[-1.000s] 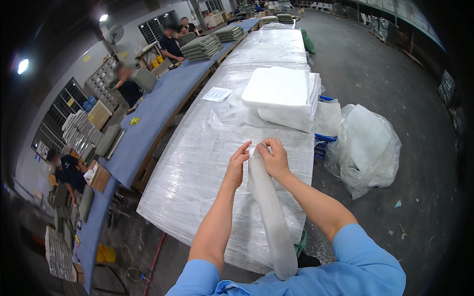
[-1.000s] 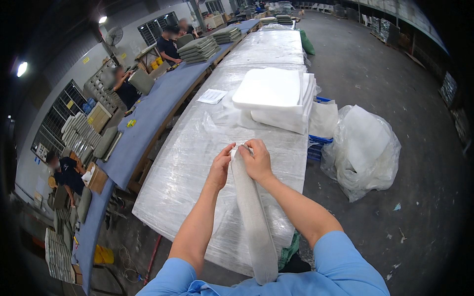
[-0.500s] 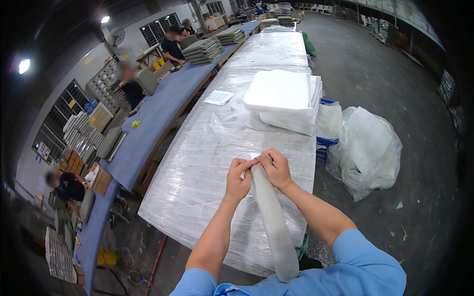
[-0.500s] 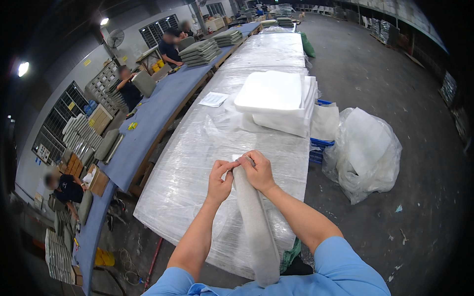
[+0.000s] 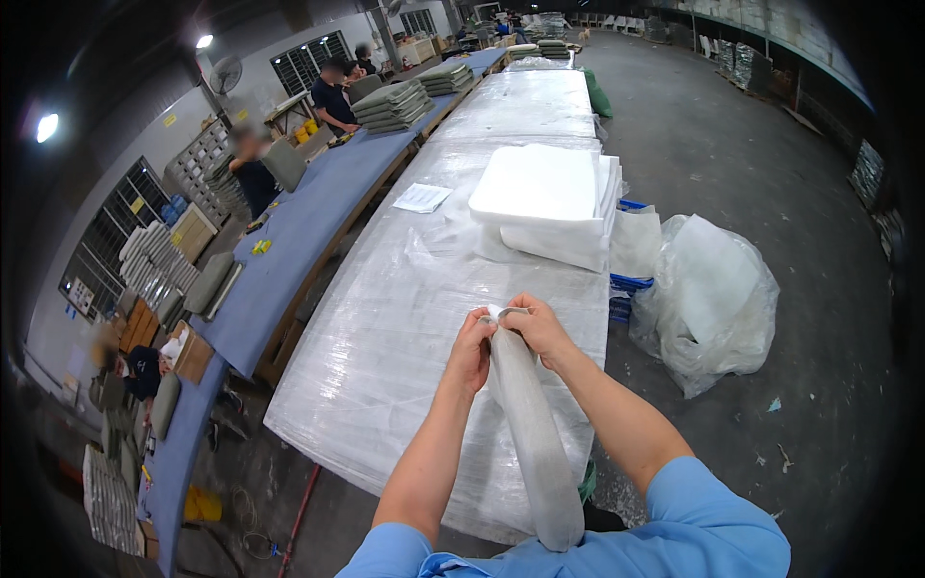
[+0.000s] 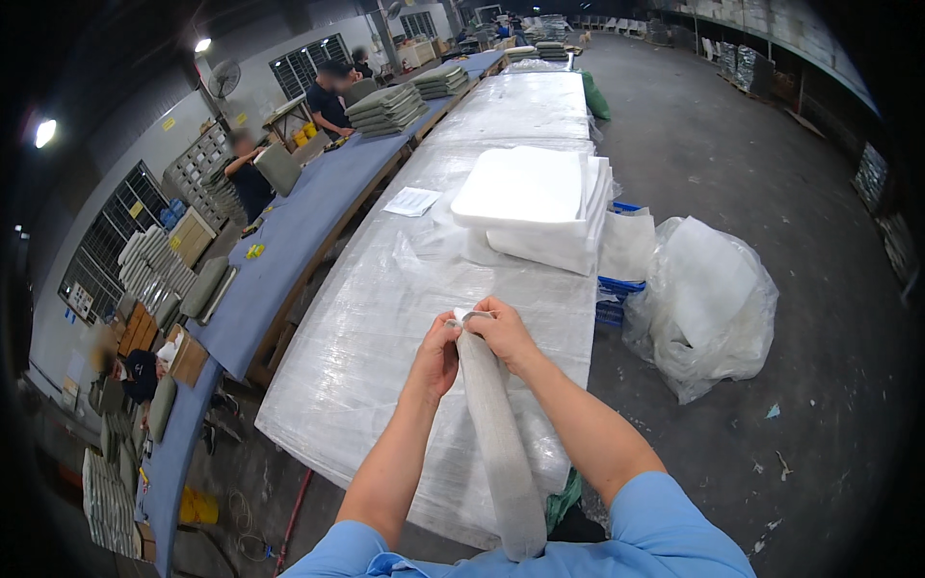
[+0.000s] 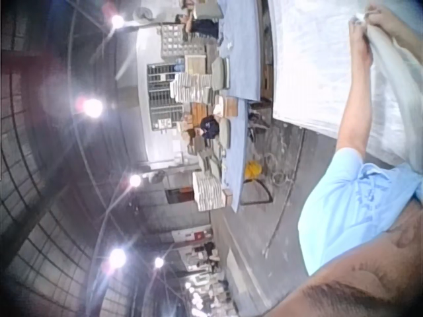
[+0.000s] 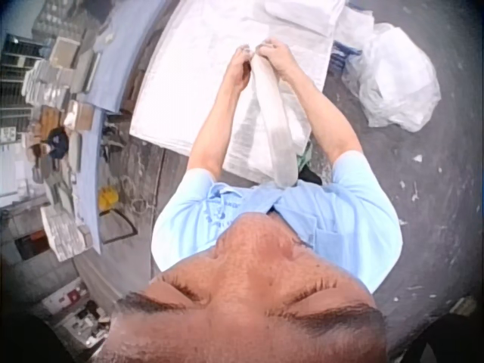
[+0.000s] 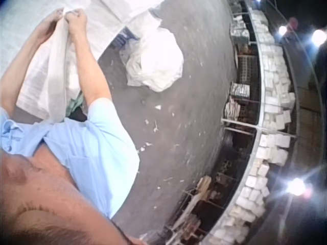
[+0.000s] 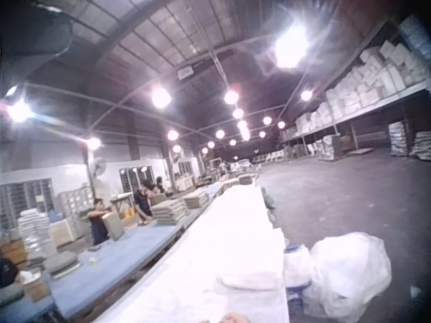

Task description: The person repeatedly picks up white fabric pieces, folds them by hand, and places them into a cardboard box. The person also handles white foam sheets, folding and stacking them on a table. The task is performed in a factory setting with other workers visible in the background.

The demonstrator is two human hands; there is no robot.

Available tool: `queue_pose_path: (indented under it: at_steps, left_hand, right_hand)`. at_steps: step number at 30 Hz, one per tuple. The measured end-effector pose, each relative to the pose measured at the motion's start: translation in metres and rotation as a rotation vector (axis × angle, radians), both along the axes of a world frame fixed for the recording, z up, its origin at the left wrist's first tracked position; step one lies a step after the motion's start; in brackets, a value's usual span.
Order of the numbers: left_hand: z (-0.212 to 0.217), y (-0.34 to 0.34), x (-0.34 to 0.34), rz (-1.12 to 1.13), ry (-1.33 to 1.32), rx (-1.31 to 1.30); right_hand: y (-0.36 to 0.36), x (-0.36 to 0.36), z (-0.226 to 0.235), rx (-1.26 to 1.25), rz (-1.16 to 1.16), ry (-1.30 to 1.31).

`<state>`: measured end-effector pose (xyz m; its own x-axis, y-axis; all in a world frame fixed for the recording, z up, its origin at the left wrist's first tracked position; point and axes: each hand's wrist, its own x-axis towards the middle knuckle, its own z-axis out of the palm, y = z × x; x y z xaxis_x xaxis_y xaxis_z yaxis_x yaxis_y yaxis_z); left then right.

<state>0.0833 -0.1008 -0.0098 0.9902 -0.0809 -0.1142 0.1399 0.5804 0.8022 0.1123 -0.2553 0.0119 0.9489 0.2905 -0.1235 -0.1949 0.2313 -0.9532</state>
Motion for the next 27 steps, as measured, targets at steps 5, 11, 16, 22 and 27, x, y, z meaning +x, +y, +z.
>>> queue_pose_path:
  at_steps: [5, 11, 16, 22, 27]
  left_hand:
    - [-0.012, -0.004, 0.004, -0.015, -0.033, -0.103]
    - [-0.037, -0.011, -0.003, 0.165, -0.15, -0.135]
    - [-0.044, -0.012, 0.006, 0.547, -0.264, 0.377]
    - [-0.052, -0.012, 0.012, 0.615, -0.211, 0.583]
    - [-0.046, -0.009, 0.025, 0.514, -0.088, 0.617]
  right_hand:
    - [-0.006, 0.005, -0.004, -0.014, -0.028, -0.048]
    - [0.001, -0.008, -0.019, -0.275, -0.308, -0.444]
    - [0.008, -0.006, -0.019, -0.408, -0.42, -0.923]
    - [0.011, 0.013, -0.007, -0.362, -0.155, -0.781]
    - [0.021, 0.027, -0.012, -0.518, -0.19, -0.69]
